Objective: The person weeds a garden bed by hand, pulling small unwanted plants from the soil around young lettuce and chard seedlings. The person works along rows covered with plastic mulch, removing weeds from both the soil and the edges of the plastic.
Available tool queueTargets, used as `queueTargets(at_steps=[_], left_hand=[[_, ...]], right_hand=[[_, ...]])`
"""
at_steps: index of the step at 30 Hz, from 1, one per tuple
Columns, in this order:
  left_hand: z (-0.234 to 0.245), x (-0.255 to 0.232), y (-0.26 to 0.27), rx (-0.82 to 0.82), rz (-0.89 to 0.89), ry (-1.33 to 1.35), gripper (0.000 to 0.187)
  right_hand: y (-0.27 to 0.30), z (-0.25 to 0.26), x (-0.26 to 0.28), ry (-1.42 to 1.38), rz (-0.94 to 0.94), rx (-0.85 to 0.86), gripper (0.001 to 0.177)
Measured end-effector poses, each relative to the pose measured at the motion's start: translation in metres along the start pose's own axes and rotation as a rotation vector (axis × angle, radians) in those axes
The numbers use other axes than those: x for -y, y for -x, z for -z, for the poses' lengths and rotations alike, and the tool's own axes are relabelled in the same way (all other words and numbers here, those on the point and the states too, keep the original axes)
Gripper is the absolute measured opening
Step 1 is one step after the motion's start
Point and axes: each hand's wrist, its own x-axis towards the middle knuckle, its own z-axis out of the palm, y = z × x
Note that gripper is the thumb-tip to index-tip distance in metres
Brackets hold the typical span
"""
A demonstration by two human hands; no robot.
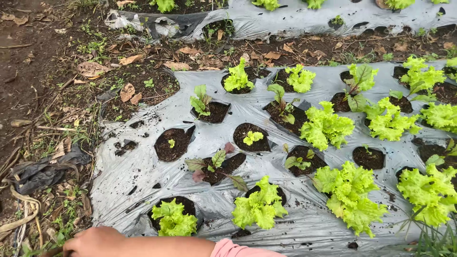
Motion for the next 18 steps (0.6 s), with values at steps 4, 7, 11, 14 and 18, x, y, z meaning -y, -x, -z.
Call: queueTargets(at_steps=[4,7,11,14,18], left_hand=[[-0.033,-0.029,0.040,-0.013,0.014,0.090,0.045],[-0.035,-0.085,0.088,-0.259,-0.219,0.328,0.035],[-0.030,-0.151,0.127,-0.204,-0.008,0.029,0.052],[-0.029,-0.187,0.156,-0.145,-0.020,0.238,0.060],[-0.031,-0.215,0.174,0.067,-0.030,0.646,0.078]], right_hand=[[0.021,0.022,-0.004,0.037,-0.060,-0.196,0.030],[0.033,0.038,-0.011,0.116,-0.039,-0.302,0.031],[0.057,0.062,-0.011,0.134,-0.131,-0.297,0.029],[0.074,0.076,-0.014,0.178,-0.148,-0.318,0.027],[0.096,0.095,-0.015,0.153,-0.193,-0.318,0.024]])
